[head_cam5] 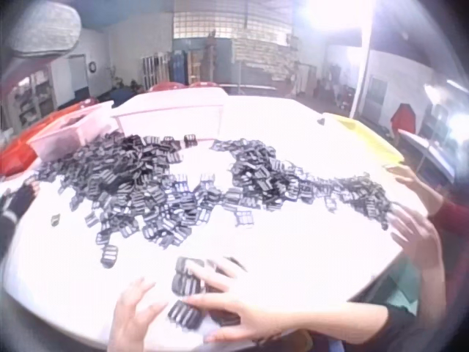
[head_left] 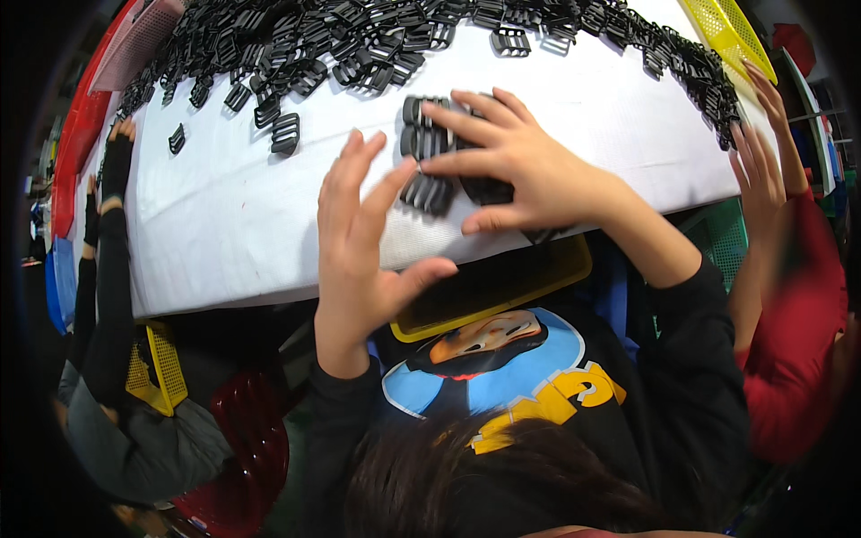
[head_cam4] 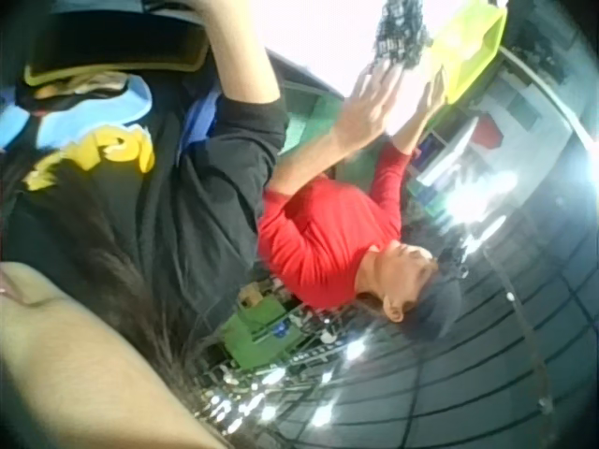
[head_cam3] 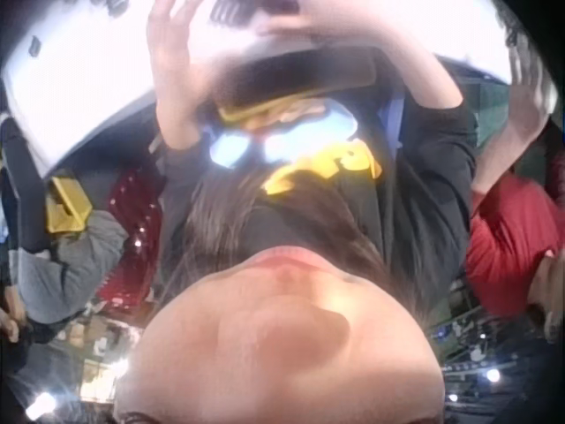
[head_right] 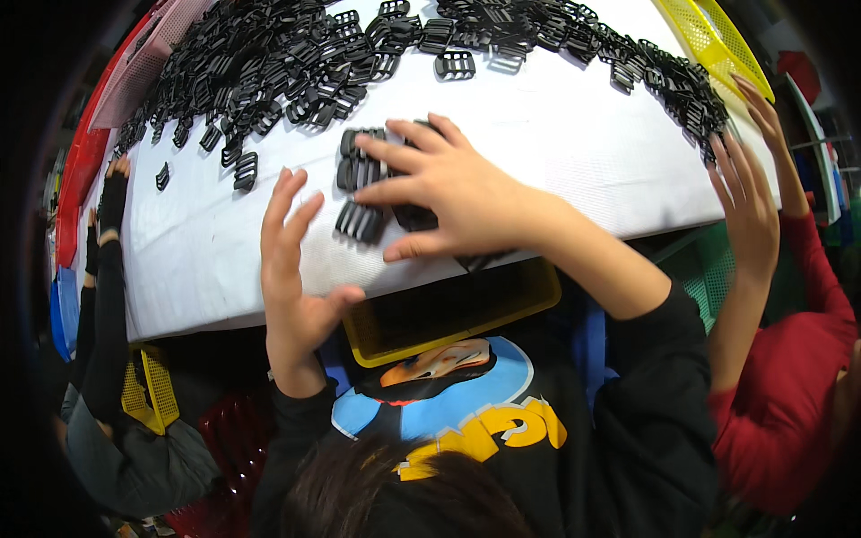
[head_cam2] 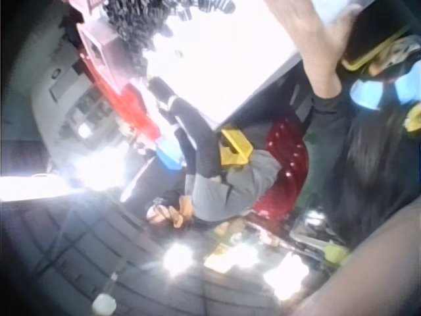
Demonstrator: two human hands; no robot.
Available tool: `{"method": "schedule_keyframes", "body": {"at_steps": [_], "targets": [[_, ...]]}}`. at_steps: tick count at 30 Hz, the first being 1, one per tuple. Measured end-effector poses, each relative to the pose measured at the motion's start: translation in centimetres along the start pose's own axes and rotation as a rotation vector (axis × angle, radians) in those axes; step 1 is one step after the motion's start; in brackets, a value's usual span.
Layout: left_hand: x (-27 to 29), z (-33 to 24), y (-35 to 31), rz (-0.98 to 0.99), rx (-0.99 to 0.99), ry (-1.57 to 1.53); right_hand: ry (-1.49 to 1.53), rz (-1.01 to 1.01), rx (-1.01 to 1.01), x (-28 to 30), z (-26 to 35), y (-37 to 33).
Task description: The person sorts black plastic buckles on a white table, picking them up and arranging them into neat rows. They repeatedly gather scattered buckles and place them in organized lines across the table surface.
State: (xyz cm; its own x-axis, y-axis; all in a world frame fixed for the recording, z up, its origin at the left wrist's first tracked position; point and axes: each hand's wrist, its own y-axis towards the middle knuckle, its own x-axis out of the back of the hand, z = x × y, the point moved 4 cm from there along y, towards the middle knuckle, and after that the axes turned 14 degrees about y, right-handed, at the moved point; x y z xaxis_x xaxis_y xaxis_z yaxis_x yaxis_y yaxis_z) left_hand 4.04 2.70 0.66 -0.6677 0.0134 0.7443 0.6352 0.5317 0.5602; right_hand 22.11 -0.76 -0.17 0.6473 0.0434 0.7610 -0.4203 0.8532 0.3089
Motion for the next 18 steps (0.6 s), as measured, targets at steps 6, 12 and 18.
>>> {"method": "schedule_keyframes", "body": {"at_steps": [6, 12, 18], "targets": [[-0.9, 0.5, 0.0, 0.155, 0.009, -0.031, 0.257, 0.157, 0.063, -1.5, 4.1, -1.8], [-0.6, 1.3, -1.0, -0.041, 0.05, -0.265, 0.682, 0.083, 0.271, 1.4, 5.3, -0.5], [-0.3, -0.5, -0.1, 0.107, -0.134, 0.042, -0.052, -0.171, 0.342, 4.7, -3.2, 12.9]]}}
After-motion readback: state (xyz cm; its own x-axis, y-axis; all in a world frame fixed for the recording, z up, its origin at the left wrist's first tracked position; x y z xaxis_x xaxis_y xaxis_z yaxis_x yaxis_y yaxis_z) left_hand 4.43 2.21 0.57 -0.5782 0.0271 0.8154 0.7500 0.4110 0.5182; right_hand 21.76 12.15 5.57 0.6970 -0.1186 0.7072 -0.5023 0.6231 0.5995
